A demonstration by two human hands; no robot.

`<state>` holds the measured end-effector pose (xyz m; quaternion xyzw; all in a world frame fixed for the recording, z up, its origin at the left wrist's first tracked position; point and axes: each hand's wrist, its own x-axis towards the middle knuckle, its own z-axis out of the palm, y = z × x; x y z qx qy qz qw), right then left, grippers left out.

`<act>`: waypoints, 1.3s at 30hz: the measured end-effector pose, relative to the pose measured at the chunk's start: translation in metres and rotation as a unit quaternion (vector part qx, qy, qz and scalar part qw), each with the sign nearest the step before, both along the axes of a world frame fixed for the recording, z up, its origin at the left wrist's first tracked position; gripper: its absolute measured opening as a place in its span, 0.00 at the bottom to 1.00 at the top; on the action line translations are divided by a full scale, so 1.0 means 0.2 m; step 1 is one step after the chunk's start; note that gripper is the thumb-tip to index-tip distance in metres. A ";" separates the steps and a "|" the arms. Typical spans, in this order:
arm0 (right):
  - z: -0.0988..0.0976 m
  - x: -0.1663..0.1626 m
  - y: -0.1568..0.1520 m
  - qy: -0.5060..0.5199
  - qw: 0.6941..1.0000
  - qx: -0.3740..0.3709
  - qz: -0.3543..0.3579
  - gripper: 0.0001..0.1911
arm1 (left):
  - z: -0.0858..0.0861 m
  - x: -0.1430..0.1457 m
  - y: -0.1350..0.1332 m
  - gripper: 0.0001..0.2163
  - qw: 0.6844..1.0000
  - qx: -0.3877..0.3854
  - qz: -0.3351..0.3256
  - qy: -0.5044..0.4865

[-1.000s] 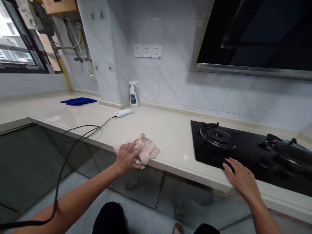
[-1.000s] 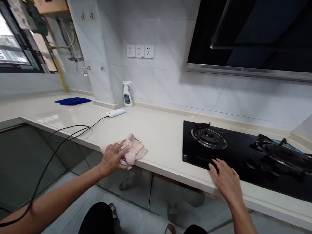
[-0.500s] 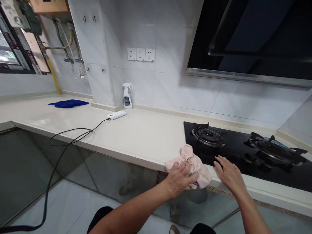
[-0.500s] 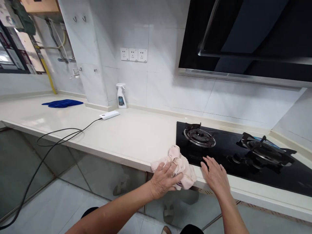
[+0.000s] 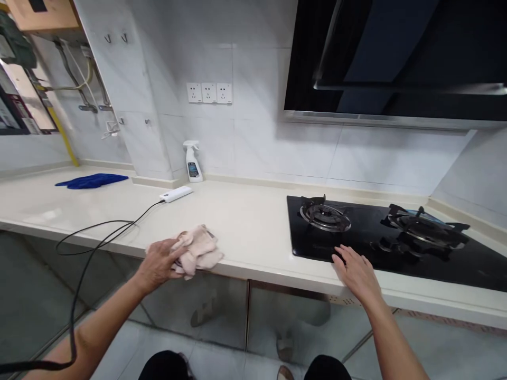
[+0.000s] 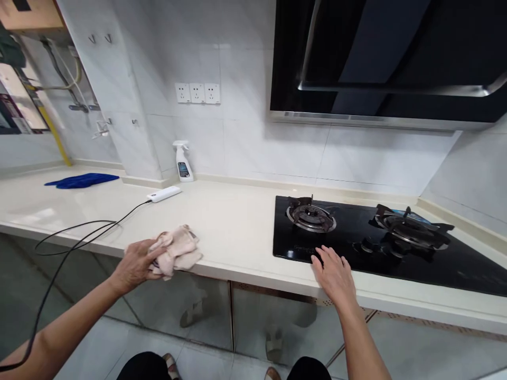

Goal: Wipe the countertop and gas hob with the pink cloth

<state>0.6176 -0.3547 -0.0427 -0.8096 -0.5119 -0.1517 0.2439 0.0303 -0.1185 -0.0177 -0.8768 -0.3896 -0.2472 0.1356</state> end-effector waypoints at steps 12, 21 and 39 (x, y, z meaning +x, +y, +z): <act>0.03 -0.06 0.01 -0.009 1.000 0.010 -0.007 0.31 | -0.17 0.63 -0.33 0.33 0.991 0.100 0.075 -0.045; 0.12 -0.05 -0.04 0.119 0.984 0.125 0.042 0.34 | -0.19 1.65 -0.80 0.40 0.990 0.051 -0.127 -0.042; 0.21 -1.14 0.27 -0.127 0.965 -0.003 0.229 0.29 | 0.19 0.97 -0.13 0.15 0.981 -0.143 0.030 -0.126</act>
